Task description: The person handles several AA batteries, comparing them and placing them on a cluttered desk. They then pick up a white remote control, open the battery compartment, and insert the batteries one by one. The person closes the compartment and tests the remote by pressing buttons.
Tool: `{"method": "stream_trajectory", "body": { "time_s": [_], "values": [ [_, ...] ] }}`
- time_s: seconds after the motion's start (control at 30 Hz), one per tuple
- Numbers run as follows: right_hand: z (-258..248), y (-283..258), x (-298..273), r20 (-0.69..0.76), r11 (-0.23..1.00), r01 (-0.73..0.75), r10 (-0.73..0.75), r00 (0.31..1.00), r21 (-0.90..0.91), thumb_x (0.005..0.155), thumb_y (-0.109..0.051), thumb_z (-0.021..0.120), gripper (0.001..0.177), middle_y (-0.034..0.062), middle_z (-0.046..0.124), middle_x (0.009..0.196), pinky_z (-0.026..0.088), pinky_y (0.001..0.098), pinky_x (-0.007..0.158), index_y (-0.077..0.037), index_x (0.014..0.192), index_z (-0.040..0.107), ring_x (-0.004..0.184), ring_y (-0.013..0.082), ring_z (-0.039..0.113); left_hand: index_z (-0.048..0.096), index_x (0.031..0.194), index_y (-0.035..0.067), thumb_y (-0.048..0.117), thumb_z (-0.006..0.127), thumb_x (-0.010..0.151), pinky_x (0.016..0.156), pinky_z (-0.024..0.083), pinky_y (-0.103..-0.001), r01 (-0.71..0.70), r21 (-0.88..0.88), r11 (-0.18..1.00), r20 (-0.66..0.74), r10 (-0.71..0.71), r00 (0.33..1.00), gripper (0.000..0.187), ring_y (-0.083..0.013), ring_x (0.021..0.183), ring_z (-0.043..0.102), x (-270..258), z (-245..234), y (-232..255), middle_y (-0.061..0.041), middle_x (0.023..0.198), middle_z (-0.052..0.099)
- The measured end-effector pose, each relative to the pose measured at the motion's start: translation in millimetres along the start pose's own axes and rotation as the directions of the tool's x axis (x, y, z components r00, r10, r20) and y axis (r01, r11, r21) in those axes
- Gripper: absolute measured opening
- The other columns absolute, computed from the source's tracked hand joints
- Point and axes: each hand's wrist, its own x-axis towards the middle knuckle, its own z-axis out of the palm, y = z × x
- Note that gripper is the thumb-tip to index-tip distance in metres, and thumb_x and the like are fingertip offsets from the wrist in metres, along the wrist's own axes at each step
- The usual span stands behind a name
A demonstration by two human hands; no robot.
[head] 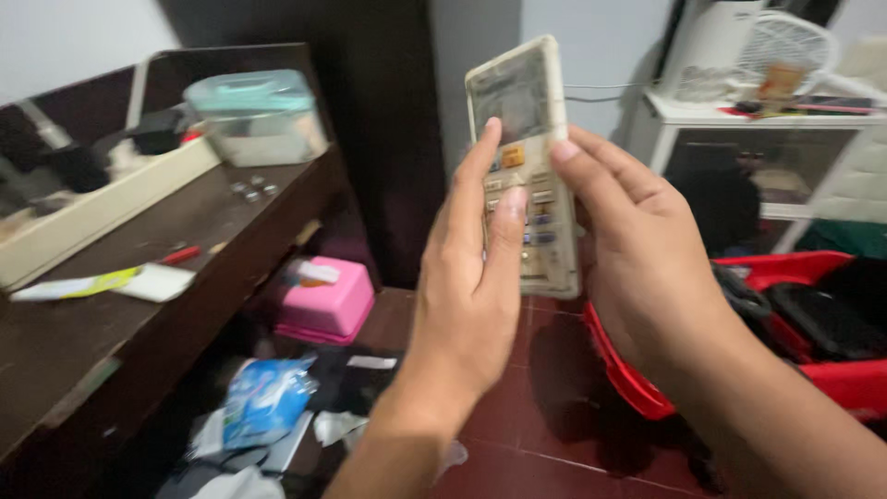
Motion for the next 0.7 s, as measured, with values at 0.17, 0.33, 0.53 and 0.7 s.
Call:
{"method": "stream_trajectory", "body": {
  "time_s": [0.17, 0.33, 0.53, 0.7],
  "values": [
    [56, 26, -14, 0.195, 0.930, 0.317, -0.281, 0.940, -0.186, 0.085, -0.014, 0.058, 0.038, 0.0039, 0.063, 0.104, 0.050, 0.0205, 0.078, -0.005, 0.121, 0.056, 0.091, 0.0073, 0.060, 0.026, 0.140, 0.005, 0.030, 0.035, 0.098, 0.101, 0.034, -0.033, 0.194, -0.450, 0.872, -0.056, -0.244, 0.968, 0.050, -0.0207, 0.118, 0.045, -10, -41, 8, -0.017, 0.128, 0.045],
    [100, 45, -24, 0.367, 0.771, 0.536, -0.414, 0.833, -0.344, 0.082, -0.011, 0.064, 0.040, 0.0039, 0.056, 0.105, 0.046, 0.0196, 0.078, -0.008, 0.122, 0.059, 0.093, 0.0078, 0.054, 0.030, 0.134, 0.007, 0.029, 0.036, 0.095, 0.093, 0.040, -0.030, 0.189, -0.596, 0.780, -0.154, -0.342, 0.927, 0.045, -0.0165, 0.104, 0.050, -22, -94, 7, -0.012, 0.113, 0.051],
    [126, 52, -42, 0.551, 0.766, 0.597, -0.399, 0.733, -0.240, 0.083, -0.009, 0.066, 0.041, 0.0046, 0.054, 0.114, 0.041, 0.0211, 0.083, -0.003, 0.123, 0.057, 0.095, 0.0079, 0.050, 0.047, 0.117, -0.003, 0.034, 0.027, 0.097, 0.075, 0.049, -0.036, 0.154, -0.778, 0.609, -0.134, -0.400, 0.907, 0.046, -0.0220, 0.084, 0.059, -30, -145, 6, -0.013, 0.094, 0.060],
    [137, 51, -43, 0.543, 0.844, 0.502, -0.336, 0.769, -0.187, 0.082, -0.007, 0.065, 0.040, 0.0037, 0.054, 0.114, 0.043, 0.0215, 0.081, -0.003, 0.120, 0.058, 0.093, 0.0073, 0.051, 0.049, 0.113, -0.002, 0.033, 0.028, 0.095, 0.074, 0.053, -0.039, 0.117, -0.774, 0.622, -0.160, -0.370, 0.915, 0.045, -0.0230, 0.083, 0.061, -33, -162, 15, -0.015, 0.093, 0.060]
  ]
}}
